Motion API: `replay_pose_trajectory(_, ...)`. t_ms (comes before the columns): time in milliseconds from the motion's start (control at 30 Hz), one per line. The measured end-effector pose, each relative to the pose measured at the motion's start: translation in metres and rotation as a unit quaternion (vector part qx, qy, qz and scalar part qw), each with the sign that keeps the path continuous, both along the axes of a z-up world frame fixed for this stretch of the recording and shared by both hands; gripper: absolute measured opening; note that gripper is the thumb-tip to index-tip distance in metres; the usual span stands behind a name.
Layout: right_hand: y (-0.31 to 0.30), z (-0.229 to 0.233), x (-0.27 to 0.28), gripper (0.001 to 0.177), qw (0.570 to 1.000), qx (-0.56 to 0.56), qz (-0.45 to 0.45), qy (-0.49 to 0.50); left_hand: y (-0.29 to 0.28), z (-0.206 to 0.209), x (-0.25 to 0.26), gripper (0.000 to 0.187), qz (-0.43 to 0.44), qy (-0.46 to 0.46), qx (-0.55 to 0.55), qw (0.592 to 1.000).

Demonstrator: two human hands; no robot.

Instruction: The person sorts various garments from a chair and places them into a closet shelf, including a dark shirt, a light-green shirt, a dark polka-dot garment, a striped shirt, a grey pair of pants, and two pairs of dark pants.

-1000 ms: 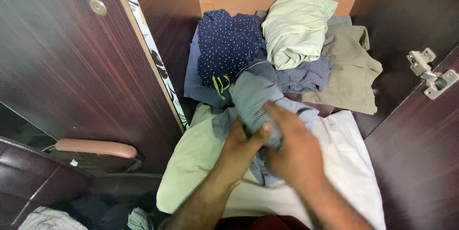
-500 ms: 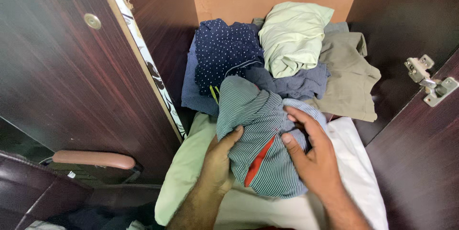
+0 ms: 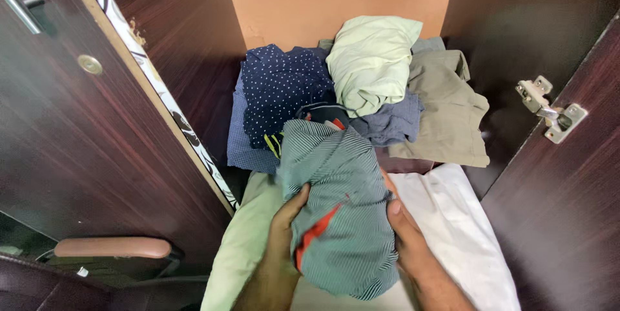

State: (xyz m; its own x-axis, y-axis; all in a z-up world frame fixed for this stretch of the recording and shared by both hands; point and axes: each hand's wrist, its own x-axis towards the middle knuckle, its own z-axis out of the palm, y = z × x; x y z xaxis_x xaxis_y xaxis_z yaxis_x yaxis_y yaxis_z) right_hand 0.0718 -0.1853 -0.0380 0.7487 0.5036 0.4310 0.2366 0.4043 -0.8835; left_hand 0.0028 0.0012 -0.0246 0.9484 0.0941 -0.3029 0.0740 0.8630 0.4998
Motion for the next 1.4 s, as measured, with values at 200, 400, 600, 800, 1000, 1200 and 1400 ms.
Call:
replay_pose_trajectory(200, 0.007, 0.001, 0.001, 0.080, 0.965, 0.106, 0.089, 0.221, 0.006, -0.010, 0.017, 0.068, 0.111, -0.182, 0.430, 0.877)
replay_pose_trajectory(400, -0.002, 0.027, 0.006, 0.076, 0.974, 0.051, -0.097, 0.199, 0.017, -0.007, 0.022, 0.051, 0.140, -0.052, 0.453, 0.879)
replay_pose_trajectory(600, 0.000, 0.046, -0.025, 0.084, 0.950, -0.171, -0.233, -0.116, -0.008, 0.009, -0.010, 0.062, 0.111, -0.097, 0.461, 0.875)
replay_pose_trajectory(800, -0.007, 0.064, -0.048, 0.093, 0.956, -0.141, -0.098, -0.237, -0.011, 0.003, -0.005, 0.057, 0.092, -0.123, 0.376, 0.914)
replay_pose_trajectory(1000, -0.003, 0.062, -0.032, 0.078, 0.907, -0.224, -0.250, -0.255, -0.010, 0.001, 0.001, 0.056, 0.118, -0.087, 0.231, 0.962)
replay_pose_trajectory(1200, -0.017, 0.079, -0.024, 0.086, 0.977, -0.145, -0.109, -0.112, -0.024, 0.012, 0.032, 0.055, 0.029, -0.091, 0.080, 0.992)
replay_pose_trajectory(1400, -0.038, 0.102, 0.023, 0.078, 0.879, -0.199, -0.353, -0.251, -0.056, 0.059, 0.107, 0.058, -0.034, -0.133, 0.173, 0.975)
